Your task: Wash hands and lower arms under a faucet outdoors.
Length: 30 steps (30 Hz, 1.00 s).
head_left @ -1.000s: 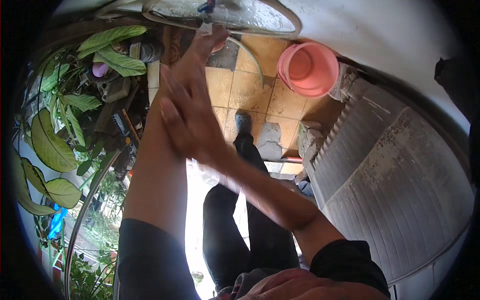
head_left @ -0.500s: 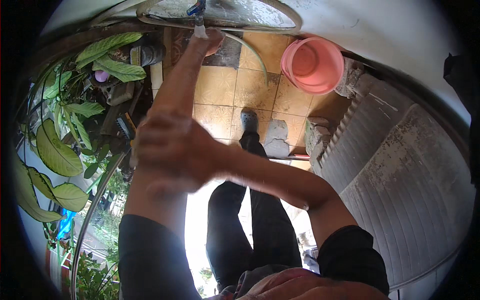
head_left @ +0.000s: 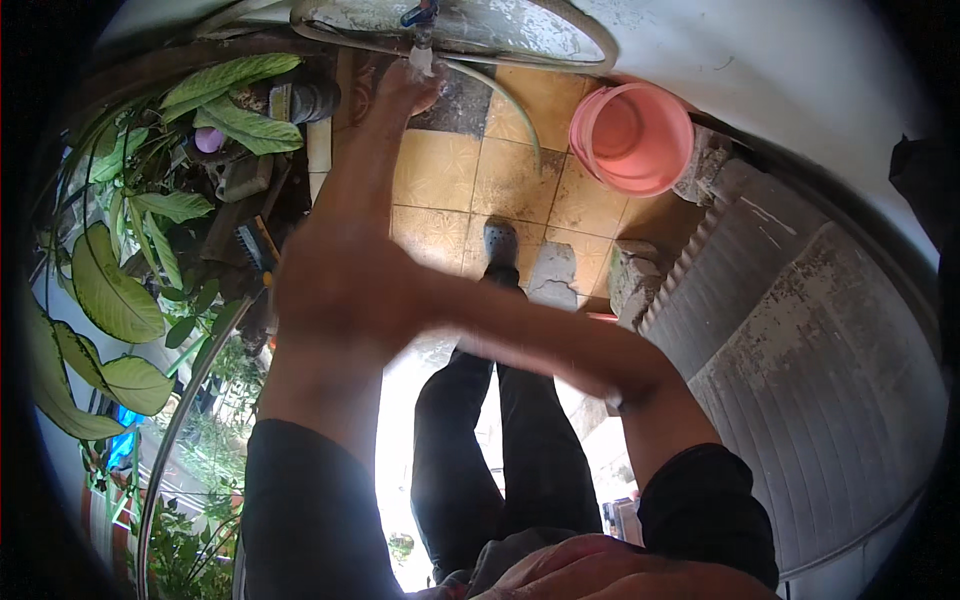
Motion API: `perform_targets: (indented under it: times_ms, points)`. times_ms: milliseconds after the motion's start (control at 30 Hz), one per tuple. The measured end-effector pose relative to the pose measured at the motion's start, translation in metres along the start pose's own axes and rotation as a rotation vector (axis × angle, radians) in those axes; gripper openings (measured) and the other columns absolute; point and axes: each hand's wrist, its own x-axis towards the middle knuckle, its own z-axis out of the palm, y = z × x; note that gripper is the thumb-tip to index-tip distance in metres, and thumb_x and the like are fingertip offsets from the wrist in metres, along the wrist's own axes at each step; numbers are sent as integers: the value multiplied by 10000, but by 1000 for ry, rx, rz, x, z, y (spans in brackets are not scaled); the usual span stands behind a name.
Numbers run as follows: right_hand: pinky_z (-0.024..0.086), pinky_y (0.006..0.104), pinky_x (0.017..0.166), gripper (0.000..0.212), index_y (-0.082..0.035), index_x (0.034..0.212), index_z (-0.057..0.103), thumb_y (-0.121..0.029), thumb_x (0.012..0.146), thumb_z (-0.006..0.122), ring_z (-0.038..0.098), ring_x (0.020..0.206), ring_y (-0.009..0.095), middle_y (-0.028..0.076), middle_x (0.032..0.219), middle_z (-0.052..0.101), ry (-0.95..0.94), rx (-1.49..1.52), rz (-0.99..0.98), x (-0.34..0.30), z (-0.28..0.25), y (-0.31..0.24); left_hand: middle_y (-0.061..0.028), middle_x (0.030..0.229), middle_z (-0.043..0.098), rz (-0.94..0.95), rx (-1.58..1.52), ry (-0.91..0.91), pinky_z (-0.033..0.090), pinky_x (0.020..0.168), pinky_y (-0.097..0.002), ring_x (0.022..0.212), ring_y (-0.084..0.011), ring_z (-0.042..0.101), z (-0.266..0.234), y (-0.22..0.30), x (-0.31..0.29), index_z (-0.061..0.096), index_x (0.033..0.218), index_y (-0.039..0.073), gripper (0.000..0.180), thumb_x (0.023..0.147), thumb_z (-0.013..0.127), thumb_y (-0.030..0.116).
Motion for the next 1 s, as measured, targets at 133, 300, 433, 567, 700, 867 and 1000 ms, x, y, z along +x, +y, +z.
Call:
perform_targets:
  times_ms: [133,300,433,567,700,867,1000]
  points:
    - [499,427,729,508,-71,865,627,-574,826,569,598,823,301,100,821,589,-226,-118,162,-34,-6,-38,-94,906,510,-33,-383,68,478,659,-371,796,-230,538,121,35,37,479,1020,43,189,884,512,170]
    - [499,355,802,327,-99,985,637,-354,797,722,613,916,238,84,976,624,-75,16,1,-13,17,8,-123,1205,584,40,-761,125,439,943,-452,1067,-312,569,48,-51,-22,586,1117,119,255,934,450,235]
    - [471,420,915,235,-103,1078,648,-199,867,609,608,1010,307,127,1078,643,-269,-1082,53,-126,-153,187,-122,1277,512,-22,-723,156,433,981,-478,1153,-311,517,134,98,44,484,1273,103,453,919,470,385]
    - [427,426,996,339,-100,1022,700,-355,890,520,550,1189,333,172,1105,666,-134,-1023,802,-68,-119,220,-140,1250,525,421,-2482,442,476,929,-487,1110,-325,543,41,174,46,444,1320,95,590,919,440,527]
    - [502,412,893,307,-104,932,705,-381,830,621,625,1062,299,136,989,685,166,-896,1047,-62,-131,240,-167,1127,585,-676,-2059,891,511,861,-425,1016,-286,593,-23,274,52,468,1291,71,621,936,432,579]
    - [552,383,729,271,-139,879,711,-382,785,636,685,862,292,91,826,700,-74,-1139,932,-69,-216,316,-161,1149,596,-922,-1874,526,507,862,-379,1001,-240,600,-48,412,60,454,1276,-57,708,915,546,546]
    - [555,388,733,170,-149,862,710,-270,799,608,687,882,276,85,868,706,-275,-1271,877,-59,-159,328,-172,1362,440,-1112,-1412,662,428,985,-339,1203,-244,490,-107,531,5,251,1452,-8,761,948,512,500]
